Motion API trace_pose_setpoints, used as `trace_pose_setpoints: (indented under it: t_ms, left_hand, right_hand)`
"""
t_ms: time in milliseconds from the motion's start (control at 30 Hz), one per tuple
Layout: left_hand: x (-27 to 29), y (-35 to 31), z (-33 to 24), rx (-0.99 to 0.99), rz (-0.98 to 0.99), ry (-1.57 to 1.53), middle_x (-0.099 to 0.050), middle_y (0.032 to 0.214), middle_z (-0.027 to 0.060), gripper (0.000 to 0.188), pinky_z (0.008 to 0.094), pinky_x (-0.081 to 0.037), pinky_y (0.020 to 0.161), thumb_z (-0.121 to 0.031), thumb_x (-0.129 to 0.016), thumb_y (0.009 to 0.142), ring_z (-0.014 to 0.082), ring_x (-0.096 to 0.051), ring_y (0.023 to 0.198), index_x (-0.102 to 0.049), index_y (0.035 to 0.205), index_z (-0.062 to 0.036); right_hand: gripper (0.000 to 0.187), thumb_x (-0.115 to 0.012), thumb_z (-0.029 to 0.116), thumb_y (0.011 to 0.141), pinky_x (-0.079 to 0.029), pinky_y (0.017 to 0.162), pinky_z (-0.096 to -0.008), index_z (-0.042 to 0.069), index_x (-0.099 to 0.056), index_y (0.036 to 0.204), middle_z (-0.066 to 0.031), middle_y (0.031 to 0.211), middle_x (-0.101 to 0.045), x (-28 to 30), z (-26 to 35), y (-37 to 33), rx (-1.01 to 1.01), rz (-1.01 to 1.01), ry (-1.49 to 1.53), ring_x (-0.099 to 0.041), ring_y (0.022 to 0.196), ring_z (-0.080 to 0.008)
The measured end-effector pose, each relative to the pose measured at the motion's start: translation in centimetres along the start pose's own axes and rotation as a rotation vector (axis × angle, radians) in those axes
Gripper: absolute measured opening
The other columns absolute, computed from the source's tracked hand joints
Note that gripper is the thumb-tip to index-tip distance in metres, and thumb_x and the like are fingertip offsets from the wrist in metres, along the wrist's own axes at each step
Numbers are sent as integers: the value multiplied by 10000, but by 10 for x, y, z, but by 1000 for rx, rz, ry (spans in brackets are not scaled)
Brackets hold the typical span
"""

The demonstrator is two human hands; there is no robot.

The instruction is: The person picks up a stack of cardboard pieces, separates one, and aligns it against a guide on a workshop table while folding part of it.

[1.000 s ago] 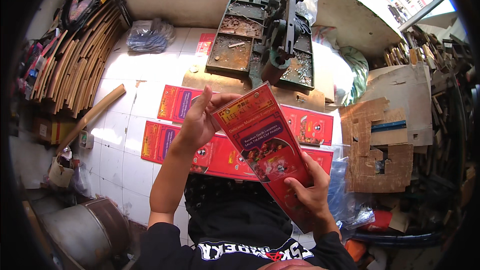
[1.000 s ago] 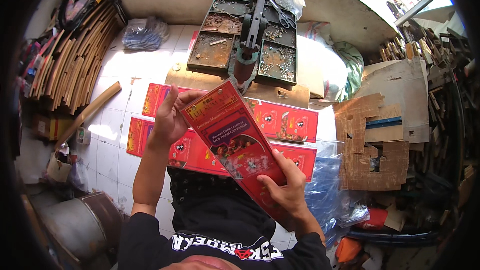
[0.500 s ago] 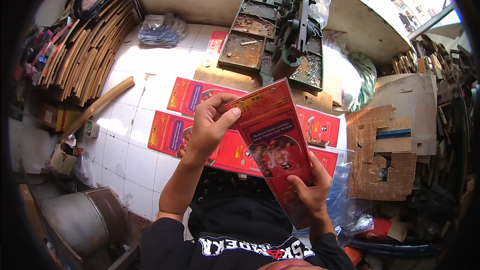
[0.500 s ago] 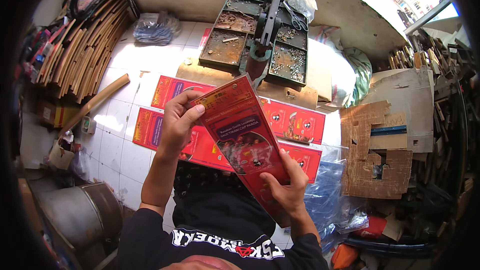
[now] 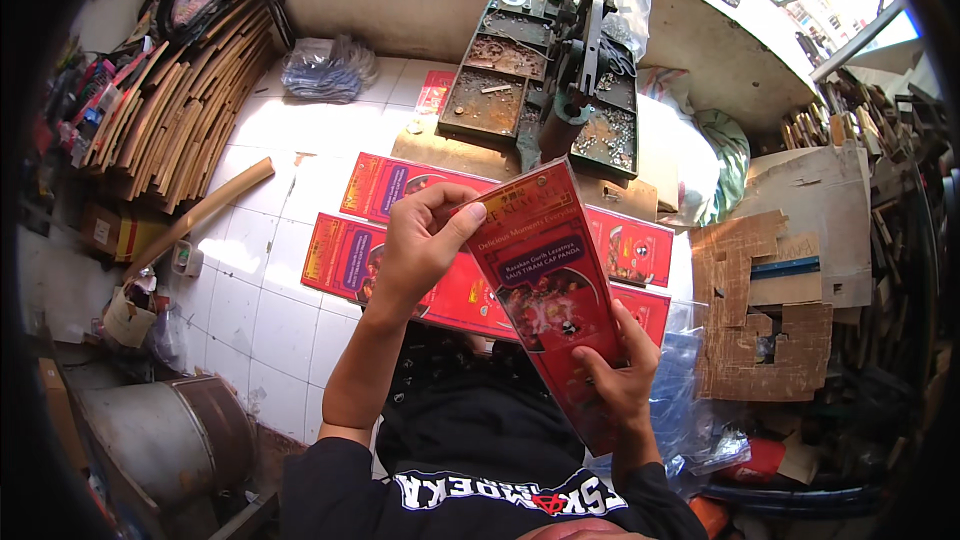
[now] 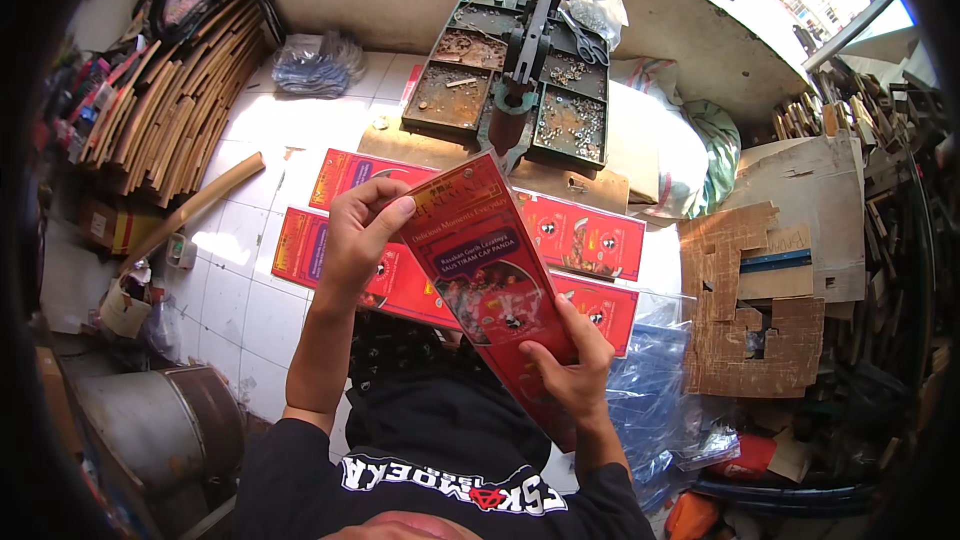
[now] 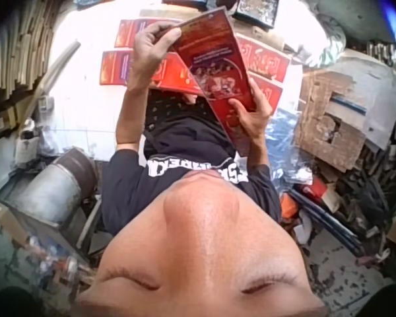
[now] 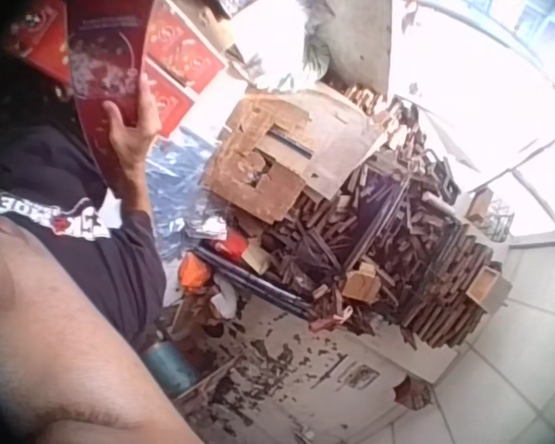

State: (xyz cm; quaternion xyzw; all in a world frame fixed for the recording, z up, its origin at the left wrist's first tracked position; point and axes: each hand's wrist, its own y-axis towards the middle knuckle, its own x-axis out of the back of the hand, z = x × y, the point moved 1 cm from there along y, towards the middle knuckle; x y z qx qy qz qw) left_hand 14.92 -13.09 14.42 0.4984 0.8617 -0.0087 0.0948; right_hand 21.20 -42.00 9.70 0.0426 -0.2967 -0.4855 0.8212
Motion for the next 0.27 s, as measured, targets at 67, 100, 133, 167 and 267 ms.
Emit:
trace_pose_setpoints:
  t_ms: [67, 100, 133, 167, 267]
  left_hand:
    - [3, -2, -6, 16, 33, 63, -691, 860, 64, 148, 228, -522, 694, -90, -619, 928, 71, -638, 764, -638, 994, 41]
    - [4, -3, -10, 20, 54, 85, -689, 855, 55, 147, 224, -512, 684, -93, -624, 928, 64, -630, 758, -640, 993, 38]
    - [5, -6, -14, 24, 74, 108, -687, 851, 47, 147, 219, -501, 675, -96, -629, 928, 56, -623, 752, -643, 992, 35]
    - [6, -8, -17, 31, 69, 140, -686, 848, 43, 147, 217, -496, 668, -98, -631, 930, 52, -618, 748, -644, 996, 32]
    - [6, -18, -26, 15, 41, 270, -685, 848, 29, 146, 217, -491, 674, -109, -628, 941, 50, -615, 754, -651, 1010, 18]
  right_hand:
    - [695, -876, 39, 640, -542, 782, -329, -13, -595, 1273, -181, 1029, -693, 4, -3, -2, -4, 14, 5, -690, 879, -247]
    - [694, -876, 39, 637, -542, 779, -327, -6, -598, 1272, -180, 1025, -693, 4, -3, -3, -9, 23, 8, -690, 875, -249]
    - [694, -876, 40, 636, -541, 777, -323, 4, -601, 1272, -181, 1027, -693, 6, 0, -4, -25, 49, -6, -690, 876, -253]
    - [695, -877, 40, 634, -541, 776, -319, 14, -604, 1272, -182, 1029, -693, 7, 6, -2, -39, 76, -19, -691, 878, -256]
    - [692, -876, 41, 638, -540, 779, -302, 36, -609, 1276, -183, 1054, -692, 9, 11, 0, 13, 122, -65, -692, 912, -268]
